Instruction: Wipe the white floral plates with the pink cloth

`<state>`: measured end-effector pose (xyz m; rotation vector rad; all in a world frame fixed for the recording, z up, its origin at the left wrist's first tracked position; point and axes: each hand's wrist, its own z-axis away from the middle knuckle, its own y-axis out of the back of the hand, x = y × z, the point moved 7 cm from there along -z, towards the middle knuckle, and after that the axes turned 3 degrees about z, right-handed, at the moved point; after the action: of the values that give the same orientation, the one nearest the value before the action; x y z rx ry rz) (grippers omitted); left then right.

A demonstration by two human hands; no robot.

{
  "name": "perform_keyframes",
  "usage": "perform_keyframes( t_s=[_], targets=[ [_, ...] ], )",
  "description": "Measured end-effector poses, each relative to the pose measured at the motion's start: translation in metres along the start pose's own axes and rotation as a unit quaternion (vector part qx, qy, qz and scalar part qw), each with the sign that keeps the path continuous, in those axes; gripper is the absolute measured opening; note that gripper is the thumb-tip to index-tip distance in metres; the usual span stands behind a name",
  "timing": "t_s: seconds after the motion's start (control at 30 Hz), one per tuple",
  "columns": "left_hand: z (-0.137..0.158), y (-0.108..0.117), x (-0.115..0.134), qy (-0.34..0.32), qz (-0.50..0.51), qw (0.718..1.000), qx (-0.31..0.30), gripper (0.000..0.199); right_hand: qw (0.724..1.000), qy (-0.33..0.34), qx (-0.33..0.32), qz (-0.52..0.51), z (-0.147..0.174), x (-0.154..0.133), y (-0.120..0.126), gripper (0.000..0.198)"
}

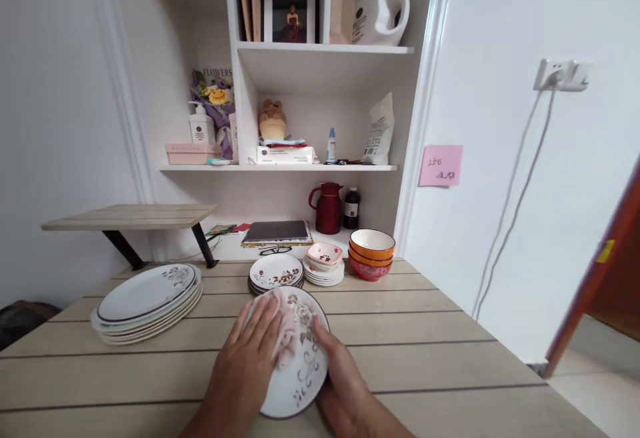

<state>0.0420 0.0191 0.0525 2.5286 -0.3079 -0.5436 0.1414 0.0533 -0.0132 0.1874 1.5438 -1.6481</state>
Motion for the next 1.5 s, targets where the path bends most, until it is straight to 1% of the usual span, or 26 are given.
perform_keyframes(
  t_s=[0.1,0.2,0.3,0.4,0.47,0.57,0.67,0.77,0.87,0.97,1.07,1.13,1.2,1.27,1.37,1.43,1.5],
  targets=[
    [0.005,-0.004,0.001,-0.007,-0.022,1.000,0.006,0.035,0.999,0.015,0.011,-0.029,-0.007,-0.005,0.009,0.056],
    [0.010,-0.003,0.013,-0.037,0.010,0.999,0.015,0.036,0.998,0.011,0.007,-0.054,-0.009,-0.009,0.013,0.057],
    [0.010,0.001,0.027,-0.072,0.058,0.996,0.020,0.036,0.999,-0.005,-0.004,-0.053,-0.005,-0.010,0.011,0.058],
    [0.006,0.003,0.033,-0.093,0.066,0.993,0.002,0.039,0.999,-0.013,-0.007,-0.030,0.001,-0.008,0.005,0.054],
    [0.001,0.003,0.028,-0.083,0.051,0.995,-0.010,0.042,1.000,-0.010,-0.015,-0.010,0.004,-0.005,0.001,0.051],
    [-0.003,0.003,0.010,-0.032,0.025,0.999,-0.021,0.039,1.000,-0.008,-0.027,0.013,0.005,0.000,-0.004,0.051],
    [-0.003,0.001,-0.003,-0.006,-0.009,1.000,-0.022,0.037,1.000,-0.010,-0.019,-0.004,0.000,0.001,0.001,0.052],
    [0.001,-0.002,-0.004,-0.015,-0.035,0.999,-0.009,0.034,1.000,0.004,0.001,-0.029,-0.007,-0.004,0.011,0.052],
    [0.003,-0.002,0.001,-0.030,-0.032,0.999,0.011,0.033,0.999,0.010,0.010,-0.029,-0.011,-0.008,0.018,0.055],
    [0.004,-0.002,0.009,-0.051,0.005,0.999,0.010,0.037,1.000,0.003,-0.013,-0.027,-0.009,-0.010,0.014,0.058],
    [0.005,-0.004,0.018,-0.083,0.042,0.996,-0.015,0.044,0.999,0.000,-0.039,-0.031,-0.003,-0.009,0.004,0.056],
    [0.006,-0.006,0.020,-0.090,0.051,0.994,-0.030,0.048,0.999,-0.007,-0.043,-0.019,0.001,-0.006,-0.001,0.054],
    [0.005,-0.007,0.016,-0.079,0.054,0.995,-0.040,0.049,0.999,-0.014,-0.041,0.003,0.003,-0.002,-0.004,0.053],
    [0.003,-0.009,0.007,-0.052,0.043,0.997,-0.049,0.049,0.999,-0.016,-0.038,0.018,0.004,0.001,-0.005,0.053],
    [0.000,-0.007,-0.005,-0.021,0.002,0.999,-0.039,0.044,0.999,-0.009,-0.035,0.004,0.000,0.000,-0.002,0.054],
    [-0.001,-0.004,-0.007,-0.025,-0.016,0.999,-0.018,0.039,0.999,-0.002,-0.033,-0.018,-0.004,-0.003,0.002,0.055],
    [0.000,-0.002,-0.005,-0.037,-0.013,0.999,-0.003,0.037,0.999,0.001,-0.031,-0.038,-0.008,-0.007,0.005,0.057]
  ],
)
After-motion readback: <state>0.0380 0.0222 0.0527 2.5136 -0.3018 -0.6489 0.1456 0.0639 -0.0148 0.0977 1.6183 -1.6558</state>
